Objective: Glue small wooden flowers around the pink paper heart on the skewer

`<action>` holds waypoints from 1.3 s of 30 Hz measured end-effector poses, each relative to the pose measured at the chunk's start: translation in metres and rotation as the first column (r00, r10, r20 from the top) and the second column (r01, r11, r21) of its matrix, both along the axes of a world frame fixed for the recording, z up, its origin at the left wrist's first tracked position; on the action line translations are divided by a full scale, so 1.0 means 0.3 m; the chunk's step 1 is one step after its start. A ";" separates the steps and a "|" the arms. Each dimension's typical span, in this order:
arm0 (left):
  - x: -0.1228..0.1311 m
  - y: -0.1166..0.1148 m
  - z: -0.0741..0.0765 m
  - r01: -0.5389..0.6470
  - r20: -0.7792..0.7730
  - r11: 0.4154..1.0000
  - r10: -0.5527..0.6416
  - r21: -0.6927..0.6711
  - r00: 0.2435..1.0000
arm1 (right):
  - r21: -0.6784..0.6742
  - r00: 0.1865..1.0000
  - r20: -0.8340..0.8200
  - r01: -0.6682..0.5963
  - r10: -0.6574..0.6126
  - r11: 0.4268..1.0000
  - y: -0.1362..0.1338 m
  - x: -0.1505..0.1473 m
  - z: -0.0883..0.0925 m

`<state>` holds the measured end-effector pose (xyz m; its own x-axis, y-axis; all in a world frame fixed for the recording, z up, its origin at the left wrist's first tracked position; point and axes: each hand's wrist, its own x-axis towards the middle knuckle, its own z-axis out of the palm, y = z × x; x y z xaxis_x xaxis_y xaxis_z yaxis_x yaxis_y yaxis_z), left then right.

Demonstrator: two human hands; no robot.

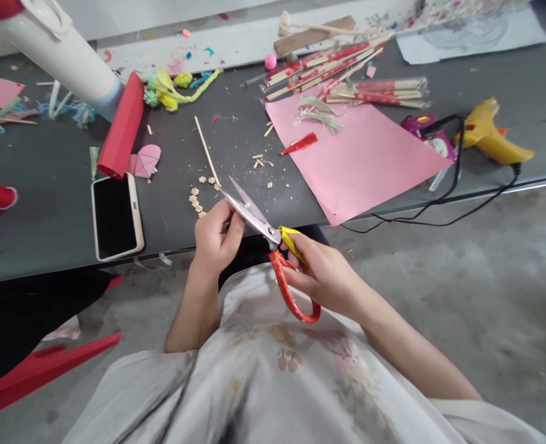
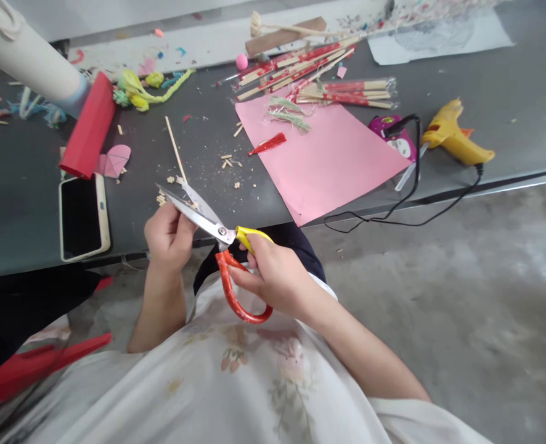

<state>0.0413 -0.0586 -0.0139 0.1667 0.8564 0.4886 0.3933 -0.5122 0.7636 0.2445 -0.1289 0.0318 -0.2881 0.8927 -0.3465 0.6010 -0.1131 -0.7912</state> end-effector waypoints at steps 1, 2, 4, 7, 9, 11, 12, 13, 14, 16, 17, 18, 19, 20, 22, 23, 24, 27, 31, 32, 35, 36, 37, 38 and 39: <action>0.002 0.001 0.004 -0.016 -0.051 0.999 0.019 0.051 0.999 | -0.010 1.000 0.002 0.006 -0.006 1.000 0.000 0.000 -0.001; 0.005 0.002 0.008 -0.023 -0.089 0.995 0.032 0.097 0.996 | -0.018 1.000 0.003 0.011 -0.011 1.000 0.000 -0.001 -0.003; 0.009 0.005 0.015 -0.025 -0.122 0.987 0.044 0.158 0.992 | -0.030 1.000 0.001 0.017 -0.017 0.999 -0.001 -0.003 -0.007; 0.013 0.008 0.017 -0.022 -0.123 0.980 0.047 0.195 0.991 | -0.049 0.999 -0.016 0.032 -0.032 0.998 -0.002 -0.010 -0.015; 0.014 0.008 0.013 -0.018 -0.113 0.983 0.039 0.183 0.993 | -0.066 0.999 -0.020 0.046 -0.048 0.997 -0.001 -0.017 -0.021; 0.015 0.007 0.007 -0.008 -0.092 0.988 0.023 0.155 0.996 | -0.077 0.999 -0.008 0.052 -0.053 0.996 0.002 -0.023 -0.025; 0.015 0.007 0.005 -0.003 -0.078 0.990 0.014 0.141 0.997 | -0.079 0.999 -0.002 0.050 -0.050 0.996 0.004 -0.025 -0.026; 0.015 0.007 0.003 0.002 -0.065 0.991 0.006 0.130 0.998 | -0.078 0.999 -0.001 0.044 -0.044 0.996 0.005 -0.026 -0.025; 0.014 0.007 0.003 0.008 -0.057 0.993 -0.001 0.121 0.998 | -0.079 0.999 -0.005 0.037 -0.038 0.996 0.007 -0.027 -0.024; 0.011 0.011 0.007 0.027 -0.056 0.994 -0.021 0.108 0.998 | -0.090 0.999 -0.020 0.026 -0.028 0.996 0.009 -0.025 -0.019; 0.009 0.014 0.011 0.043 -0.061 0.994 -0.037 0.102 0.997 | -0.098 0.999 -0.026 0.020 -0.023 0.995 0.011 -0.023 -0.016; 0.006 0.018 0.016 0.059 -0.069 0.994 -0.052 0.096 0.996 | -0.106 0.999 -0.033 0.015 -0.018 0.994 0.013 -0.020 -0.013; 0.003 0.023 0.022 0.072 -0.078 0.994 -0.065 0.087 0.995 | -0.110 0.999 -0.041 0.009 -0.014 0.994 0.015 -0.018 -0.009; -0.001 0.028 0.029 0.082 -0.089 0.994 -0.075 0.074 0.993 | -0.110 0.999 -0.049 0.005 -0.010 0.994 0.017 -0.015 -0.006; -0.009 0.039 0.044 0.094 -0.112 0.995 -0.088 0.045 0.990 | -0.101 0.998 -0.065 -0.003 -0.004 0.995 0.024 -0.010 0.001; -0.013 0.046 0.051 0.098 -0.123 0.995 -0.093 0.033 0.988 | -0.096 0.998 -0.070 -0.003 -0.003 0.995 0.028 -0.008 0.005; -0.017 0.052 0.058 0.102 -0.132 0.994 -0.098 0.027 0.986 | -0.093 0.997 -0.071 -0.001 -0.005 0.996 0.032 -0.007 0.010; -0.028 0.073 0.079 0.117 -0.152 0.993 -0.111 0.026 0.982 | -0.083 0.997 -0.070 0.006 -0.012 0.997 0.050 -0.006 0.027; -0.036 0.101 0.100 0.126 -0.149 0.992 -0.121 0.028 0.981 | -0.074 0.998 -0.067 -0.005 0.000 0.997 0.078 -0.013 0.052; -0.038 0.108 0.104 0.130 -0.144 0.991 -0.125 0.026 0.982 | -0.075 0.997 -0.071 -0.008 0.003 0.997 0.085 -0.016 0.057; -0.043 0.124 0.111 0.144 -0.123 0.990 -0.143 0.003 0.982 | -0.084 0.996 -0.084 -0.016 0.009 0.996 0.104 -0.027 0.065; -0.045 0.130 0.112 0.145 -0.115 0.989 -0.145 -0.011 0.983 | -0.089 0.996 -0.087 -0.018 0.011 0.996 0.110 -0.031 0.066; -0.048 0.135 0.113 0.142 -0.109 0.989 -0.144 -0.027 0.983 | -0.094 0.996 -0.089 -0.019 0.011 0.995 0.117 -0.035 0.066; -0.050 0.140 0.114 0.134 -0.106 0.990 -0.138 -0.044 0.985 | -0.100 0.996 -0.092 -0.021 0.011 0.995 0.123 -0.040 0.067; -0.053 0.145 0.114 0.125 -0.104 0.990 -0.130 -0.060 0.986 | -0.106 0.995 -0.097 -0.021 0.011 0.994 0.131 -0.045 0.067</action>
<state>0.0254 -0.0150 0.0204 0.3252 0.8489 0.4166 0.4087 -0.5235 0.7476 0.2311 -0.0897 0.0520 -0.3387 0.8470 -0.4097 0.5251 -0.1912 -0.8293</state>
